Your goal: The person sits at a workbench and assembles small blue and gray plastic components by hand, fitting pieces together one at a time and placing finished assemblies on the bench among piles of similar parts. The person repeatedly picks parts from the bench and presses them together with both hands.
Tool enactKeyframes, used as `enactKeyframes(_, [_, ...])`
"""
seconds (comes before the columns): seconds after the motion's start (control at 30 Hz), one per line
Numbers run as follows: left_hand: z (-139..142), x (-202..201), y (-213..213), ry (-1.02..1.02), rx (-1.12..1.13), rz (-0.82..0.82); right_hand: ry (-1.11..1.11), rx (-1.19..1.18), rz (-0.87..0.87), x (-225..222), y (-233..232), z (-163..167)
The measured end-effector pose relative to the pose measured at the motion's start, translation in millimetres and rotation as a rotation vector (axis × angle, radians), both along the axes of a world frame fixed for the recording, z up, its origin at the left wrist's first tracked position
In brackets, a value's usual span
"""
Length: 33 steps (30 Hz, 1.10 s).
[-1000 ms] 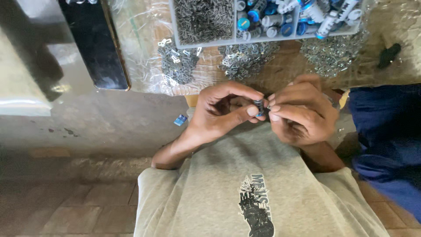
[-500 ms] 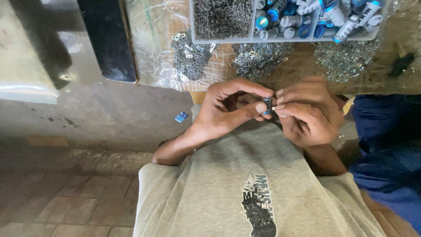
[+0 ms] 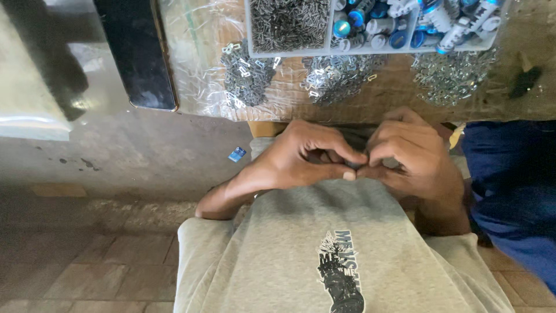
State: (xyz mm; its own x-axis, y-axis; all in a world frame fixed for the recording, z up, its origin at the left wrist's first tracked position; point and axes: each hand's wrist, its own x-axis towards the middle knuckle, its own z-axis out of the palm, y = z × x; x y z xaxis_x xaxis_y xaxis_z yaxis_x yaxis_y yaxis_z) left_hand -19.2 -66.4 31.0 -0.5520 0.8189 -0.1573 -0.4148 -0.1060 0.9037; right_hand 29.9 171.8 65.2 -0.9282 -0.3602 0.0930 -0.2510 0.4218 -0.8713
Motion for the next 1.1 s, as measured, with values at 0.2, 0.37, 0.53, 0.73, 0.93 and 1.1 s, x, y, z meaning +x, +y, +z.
enactKeyframes(0.2, [2.8,2.3,2.2,-0.046,-0.008,0.104,0.113,0.631,-0.374,34.4,10.6,-21.2])
enactKeyframes(0.37, [1.2,2.1,2.5,-0.199,-0.025,0.171,0.142,0.889,-0.364,45.8,12.6,-29.2])
enactKeyframes(0.53, [0.0,2.4,0.5,-0.264,0.027,0.171,0.222,0.8,-0.391,43.7,11.2,-34.4])
enactKeyframes(0.73, [-5.0,6.8,1.4,-0.252,0.053,0.213,0.428,0.624,-0.126,37.0,21.0,-31.7])
enactKeyframes(0.93, [-4.5,13.9,3.9,-0.26,-0.015,0.197,0.403,0.282,-0.163,21.7,6.9,-29.9])
enactKeyframes(1.1, [-3.1,15.3,2.8,-0.273,0.018,0.217,0.328,-0.037,-0.194,9.4,-15.9,-22.2])
